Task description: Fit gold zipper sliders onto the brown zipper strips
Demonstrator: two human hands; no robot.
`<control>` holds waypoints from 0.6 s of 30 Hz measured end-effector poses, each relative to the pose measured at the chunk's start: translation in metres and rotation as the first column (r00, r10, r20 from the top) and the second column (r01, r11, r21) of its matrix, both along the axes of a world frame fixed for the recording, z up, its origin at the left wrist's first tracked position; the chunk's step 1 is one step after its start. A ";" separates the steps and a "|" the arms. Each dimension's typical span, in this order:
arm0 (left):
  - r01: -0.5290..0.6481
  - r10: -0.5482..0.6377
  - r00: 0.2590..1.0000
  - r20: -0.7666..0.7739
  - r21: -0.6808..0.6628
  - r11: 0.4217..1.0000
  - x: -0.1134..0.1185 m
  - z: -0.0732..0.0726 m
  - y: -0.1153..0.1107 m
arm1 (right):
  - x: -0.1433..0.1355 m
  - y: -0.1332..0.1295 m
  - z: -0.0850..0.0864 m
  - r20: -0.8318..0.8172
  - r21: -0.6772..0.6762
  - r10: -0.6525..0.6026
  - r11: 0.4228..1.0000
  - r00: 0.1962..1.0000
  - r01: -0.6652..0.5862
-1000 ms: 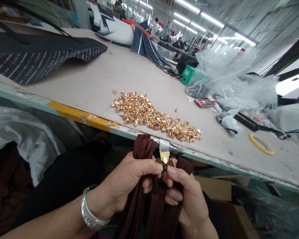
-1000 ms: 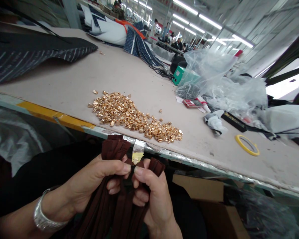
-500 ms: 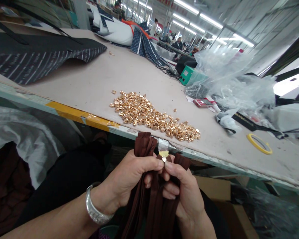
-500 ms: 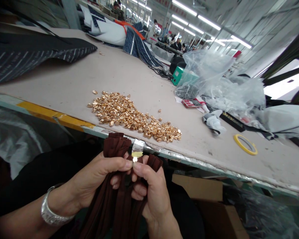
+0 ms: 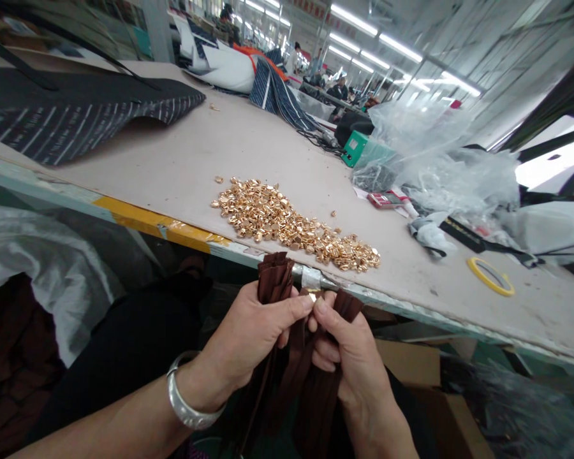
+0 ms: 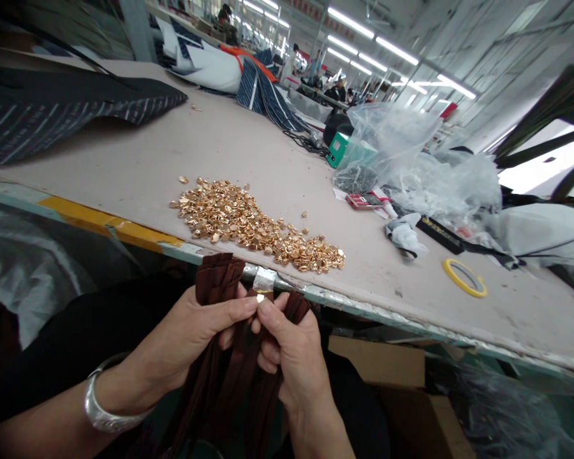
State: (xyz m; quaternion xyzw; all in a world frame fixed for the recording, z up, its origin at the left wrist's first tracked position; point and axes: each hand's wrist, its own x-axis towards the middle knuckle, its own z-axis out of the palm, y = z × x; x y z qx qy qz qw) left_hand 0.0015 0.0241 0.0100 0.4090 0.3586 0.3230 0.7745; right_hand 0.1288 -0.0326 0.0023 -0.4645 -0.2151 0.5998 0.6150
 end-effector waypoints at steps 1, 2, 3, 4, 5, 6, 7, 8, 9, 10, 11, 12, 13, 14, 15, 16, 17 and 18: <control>0.002 -0.002 1.000 0.006 0.008 1.000 0.000 -0.001 -0.001 | 0.001 -0.001 0.000 0.013 -0.002 0.005 1.000 1.000 -0.005; 0.004 -0.005 1.000 0.017 0.010 1.000 0.000 -0.002 -0.002 | 0.001 -0.001 0.000 0.026 -0.003 0.009 1.000 1.000 -0.009; 0.008 -0.008 1.000 0.029 0.008 1.000 -0.001 -0.003 -0.003 | 0.001 -0.002 0.000 0.039 -0.003 0.008 1.000 0.999 -0.008; 0.011 -0.011 0.999 0.036 0.007 1.000 -0.001 -0.003 -0.004 | 0.001 -0.002 0.000 0.051 -0.002 0.001 1.000 0.999 -0.001; 0.012 -0.012 0.999 0.037 0.006 1.000 -0.002 -0.003 -0.004 | 0.001 -0.002 0.000 0.062 -0.003 -0.011 1.000 0.998 0.011; 0.014 -0.014 0.999 0.037 0.003 1.000 -0.003 -0.003 -0.004 | 0.000 -0.003 0.000 0.071 -0.003 -0.024 1.000 0.997 0.024; 0.013 -0.013 0.999 0.036 -0.005 1.000 -0.003 -0.003 -0.004 | -0.001 -0.003 0.000 0.074 -0.006 -0.037 0.999 0.997 0.038; 0.015 -0.014 0.999 0.035 -0.011 1.000 -0.004 -0.003 -0.003 | -0.002 -0.003 -0.001 0.070 -0.009 -0.048 0.999 0.996 0.049; 0.018 -0.017 0.999 0.036 -0.019 1.000 -0.005 -0.003 -0.003 | -0.003 -0.004 -0.001 0.060 -0.011 -0.055 0.998 0.997 0.056; 0.020 -0.019 0.999 0.042 -0.028 0.999 -0.005 -0.003 -0.002 | -0.004 -0.005 -0.001 0.046 -0.011 -0.061 0.998 0.997 0.061; 0.022 -0.020 0.999 0.050 -0.037 0.999 -0.006 -0.003 -0.002 | -0.005 -0.005 -0.001 0.030 -0.009 -0.067 0.998 0.997 0.067; 0.024 -0.022 0.998 0.057 -0.045 0.999 -0.006 -0.003 -0.002 | -0.005 -0.006 -0.001 0.016 -0.009 -0.072 0.997 0.997 0.072; 0.026 -0.023 0.998 0.060 -0.052 0.998 -0.006 -0.004 -0.002 | -0.005 -0.006 -0.001 0.004 -0.010 -0.077 0.997 0.997 0.077; 0.029 -0.025 0.998 0.061 -0.058 0.998 -0.005 -0.004 -0.001 | -0.005 -0.007 -0.001 -0.005 -0.013 -0.078 0.997 0.997 0.078; 0.029 -0.026 0.998 0.060 -0.059 0.998 -0.005 -0.005 -0.001 | -0.005 -0.007 -0.002 -0.011 -0.015 -0.077 0.997 0.997 0.077; 0.027 -0.024 0.998 0.054 -0.058 0.998 -0.005 -0.005 -0.001 | -0.005 -0.006 -0.003 -0.015 -0.014 -0.072 0.997 0.997 0.072; 0.022 -0.020 0.999 0.047 -0.055 0.998 -0.004 -0.006 -0.002 | -0.004 -0.006 -0.003 -0.017 -0.011 -0.065 0.998 0.998 0.064; 0.016 -0.014 0.999 0.038 -0.050 0.999 -0.004 -0.006 -0.002 | -0.004 -0.005 -0.004 -0.017 -0.009 -0.059 0.998 0.998 0.059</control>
